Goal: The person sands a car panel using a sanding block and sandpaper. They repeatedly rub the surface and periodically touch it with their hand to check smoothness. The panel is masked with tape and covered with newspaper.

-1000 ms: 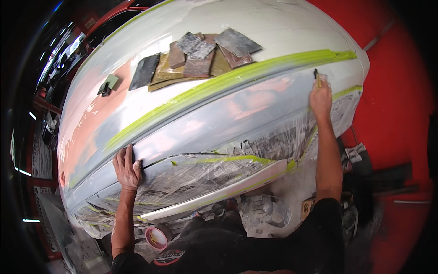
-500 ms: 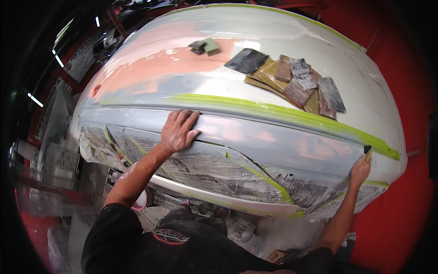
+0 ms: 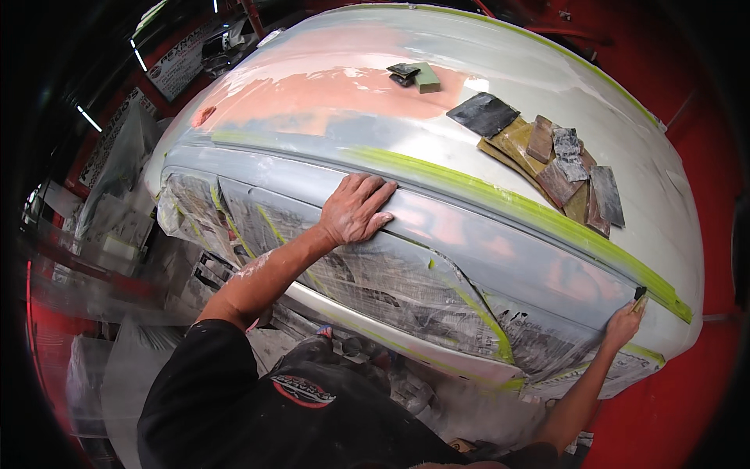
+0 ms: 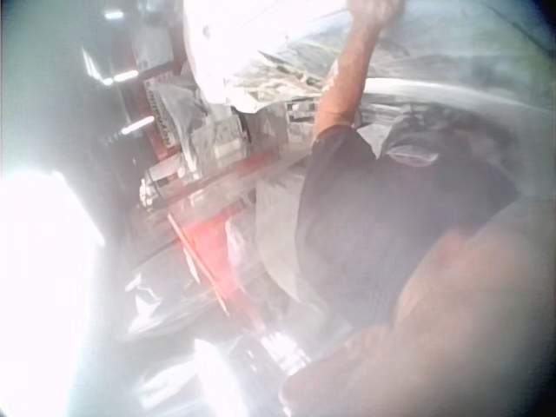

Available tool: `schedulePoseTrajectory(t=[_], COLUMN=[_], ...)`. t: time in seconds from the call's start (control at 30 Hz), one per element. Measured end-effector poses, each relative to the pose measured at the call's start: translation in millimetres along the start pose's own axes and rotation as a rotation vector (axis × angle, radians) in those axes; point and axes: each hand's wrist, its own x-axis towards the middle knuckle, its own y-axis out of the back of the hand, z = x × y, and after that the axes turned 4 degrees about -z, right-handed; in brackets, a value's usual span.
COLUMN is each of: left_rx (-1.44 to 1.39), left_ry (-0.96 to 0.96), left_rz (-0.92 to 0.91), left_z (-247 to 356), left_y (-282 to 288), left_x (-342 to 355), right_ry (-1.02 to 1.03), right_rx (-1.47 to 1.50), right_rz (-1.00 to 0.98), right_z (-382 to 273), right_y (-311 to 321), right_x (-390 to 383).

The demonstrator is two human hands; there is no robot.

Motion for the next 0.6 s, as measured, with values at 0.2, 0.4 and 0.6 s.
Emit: schedulePoseTrajectory(t=[0.2, 0.4, 0.6], left_rx=[0.006, 0.003, -0.033], left_ry=[-0.010, -0.002, -0.033], left_rz=[0.045, 0.042, 0.052], left_z=[-2.9, -2.8, 1.3], left_y=[2.9, -3.9, -5.7], left_x=[-1.6, -0.1, 3.6], right_ry=[0.210, 0.149, -0.106], right_rx=[-0.057, 0.006, -0.276], right_rz=[-0.009, -0.011, -0.280], right_z=[-101.2, -102.5, -122.4], right_y=[-9.3, 8.2, 38.1], right_x=[-81.2, -75.3, -35.3])
